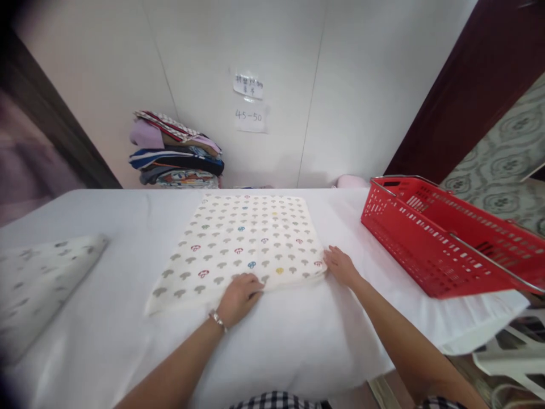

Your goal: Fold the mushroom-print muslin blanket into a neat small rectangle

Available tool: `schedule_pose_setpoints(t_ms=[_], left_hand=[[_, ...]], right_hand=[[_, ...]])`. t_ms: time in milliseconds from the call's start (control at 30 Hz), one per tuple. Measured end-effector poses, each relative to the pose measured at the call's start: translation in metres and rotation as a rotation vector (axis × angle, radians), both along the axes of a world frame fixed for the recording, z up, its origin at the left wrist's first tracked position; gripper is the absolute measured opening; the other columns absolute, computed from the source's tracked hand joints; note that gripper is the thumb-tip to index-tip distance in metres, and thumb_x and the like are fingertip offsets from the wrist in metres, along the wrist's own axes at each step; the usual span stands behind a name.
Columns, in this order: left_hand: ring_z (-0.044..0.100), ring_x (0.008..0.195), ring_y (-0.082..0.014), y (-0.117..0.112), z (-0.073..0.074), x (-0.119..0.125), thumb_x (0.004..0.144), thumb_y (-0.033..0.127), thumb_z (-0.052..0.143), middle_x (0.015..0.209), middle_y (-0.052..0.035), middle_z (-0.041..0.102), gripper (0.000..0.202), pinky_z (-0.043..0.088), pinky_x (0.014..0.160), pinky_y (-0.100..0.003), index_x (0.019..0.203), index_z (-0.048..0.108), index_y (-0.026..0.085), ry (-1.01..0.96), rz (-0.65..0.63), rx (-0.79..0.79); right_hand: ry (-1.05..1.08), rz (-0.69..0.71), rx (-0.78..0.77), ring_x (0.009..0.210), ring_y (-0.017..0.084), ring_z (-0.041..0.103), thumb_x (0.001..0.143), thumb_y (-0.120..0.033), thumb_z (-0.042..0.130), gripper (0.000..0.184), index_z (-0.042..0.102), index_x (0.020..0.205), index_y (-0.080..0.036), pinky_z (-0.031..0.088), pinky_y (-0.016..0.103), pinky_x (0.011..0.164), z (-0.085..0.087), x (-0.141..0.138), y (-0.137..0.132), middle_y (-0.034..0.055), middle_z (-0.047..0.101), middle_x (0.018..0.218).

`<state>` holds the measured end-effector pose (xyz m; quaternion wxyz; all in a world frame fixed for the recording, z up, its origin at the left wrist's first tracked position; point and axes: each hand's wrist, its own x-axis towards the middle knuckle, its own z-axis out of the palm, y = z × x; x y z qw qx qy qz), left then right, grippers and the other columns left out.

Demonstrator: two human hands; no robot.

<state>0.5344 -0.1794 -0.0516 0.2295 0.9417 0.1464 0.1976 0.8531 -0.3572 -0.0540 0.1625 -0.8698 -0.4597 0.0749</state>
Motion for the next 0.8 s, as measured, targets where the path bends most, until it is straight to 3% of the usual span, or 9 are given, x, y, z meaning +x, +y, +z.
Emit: schedule_pose_setpoints(t_ms=[100, 233, 567, 800], left_hand=[[0.050, 0.082, -0.0169, 0.000, -0.002, 0.001, 0.081, 0.018, 0.052, 0.086, -0.0024, 0.060, 0.014, 0.040, 0.076, -0.032, 0.083, 0.066, 0.022, -0.007, 0.008, 0.041], [0.050, 0.083, -0.0173, 0.001, -0.006, 0.002, 0.084, 0.021, 0.052, 0.089, -0.0028, 0.061, 0.015, 0.041, 0.077, -0.032, 0.088, 0.067, 0.023, -0.007, 0.026, 0.094], [0.050, 0.084, -0.0172, 0.001, -0.012, 0.005, 0.089, 0.029, 0.046, 0.090, -0.0029, 0.061, 0.023, 0.041, 0.080, -0.031, 0.093, 0.068, 0.023, 0.004, 0.066, 0.187], [0.050, 0.086, -0.0177, -0.004, -0.012, 0.004, 0.090, 0.025, 0.044, 0.092, -0.0036, 0.062, 0.025, 0.041, 0.080, -0.032, 0.094, 0.068, 0.022, 0.039, 0.114, 0.205]], right_hand=[[0.033, 0.004, 0.133, 0.128, 0.019, 0.038, 0.089, -0.038, 0.033, 0.044, 0.057, 0.121, -0.022, 0.035, 0.039, 0.104, -0.004, -0.024, -0.020, 0.0051, 0.046, 0.136], [0.025, 0.094, 0.309, 0.121, 0.020, 0.046, 0.086, -0.031, 0.038, 0.037, 0.063, 0.113, -0.026, 0.036, 0.042, 0.104, -0.005, -0.059, -0.032, 0.0026, 0.057, 0.124], [-0.223, 0.251, 0.274, 0.118, 0.020, 0.046, 0.090, -0.026, 0.039, 0.032, 0.066, 0.107, -0.023, 0.033, 0.039, 0.101, 0.000, -0.081, -0.012, 0.0026, 0.063, 0.116], [-0.296, 0.122, 0.358, 0.111, 0.021, 0.050, 0.091, -0.024, 0.039, 0.031, 0.068, 0.101, -0.026, 0.030, 0.040, 0.097, -0.007, -0.090, -0.012, 0.0033, 0.064, 0.112]])
